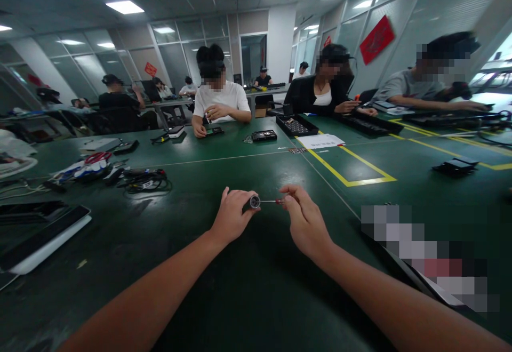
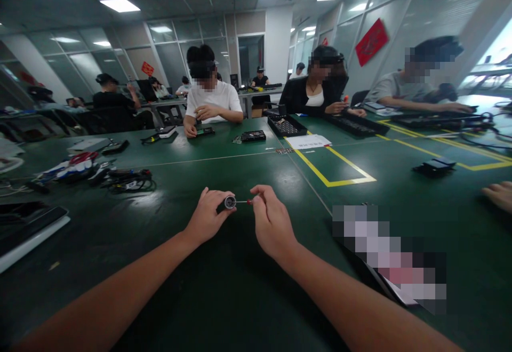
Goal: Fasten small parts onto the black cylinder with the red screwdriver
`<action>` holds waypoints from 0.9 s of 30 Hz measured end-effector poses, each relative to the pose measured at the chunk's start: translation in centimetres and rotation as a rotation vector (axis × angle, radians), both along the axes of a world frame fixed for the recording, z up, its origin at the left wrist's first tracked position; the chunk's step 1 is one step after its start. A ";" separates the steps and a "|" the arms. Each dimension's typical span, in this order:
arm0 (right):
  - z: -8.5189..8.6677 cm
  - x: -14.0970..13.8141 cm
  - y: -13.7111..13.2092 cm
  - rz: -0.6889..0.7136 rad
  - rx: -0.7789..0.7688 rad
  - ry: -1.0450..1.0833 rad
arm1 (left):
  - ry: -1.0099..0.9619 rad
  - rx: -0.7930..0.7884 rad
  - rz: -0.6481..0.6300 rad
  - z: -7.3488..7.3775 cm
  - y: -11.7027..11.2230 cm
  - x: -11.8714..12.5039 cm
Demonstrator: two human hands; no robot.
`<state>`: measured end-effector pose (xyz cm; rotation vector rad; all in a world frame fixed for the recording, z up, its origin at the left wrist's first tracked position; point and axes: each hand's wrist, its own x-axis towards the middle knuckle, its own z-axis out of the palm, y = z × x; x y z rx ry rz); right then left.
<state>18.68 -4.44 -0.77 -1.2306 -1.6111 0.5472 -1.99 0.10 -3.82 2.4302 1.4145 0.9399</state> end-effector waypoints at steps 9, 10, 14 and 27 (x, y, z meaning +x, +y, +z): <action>0.0 -0.3 0.3 -0.033 -0.010 0.004 | 0.015 0.003 0.020 0.1 0.1 0.1; 0.0 -0.3 0.3 -0.031 -0.015 0.022 | 0.017 0.008 0.027 0.1 0.1 0.0; -0.1 -0.1 0.5 -0.003 -0.050 0.055 | 0.040 0.019 0.043 0.0 0.2 -0.1; -0.2 -0.1 0.7 0.012 -0.081 0.106 | 0.013 0.054 0.049 0.2 0.3 -0.2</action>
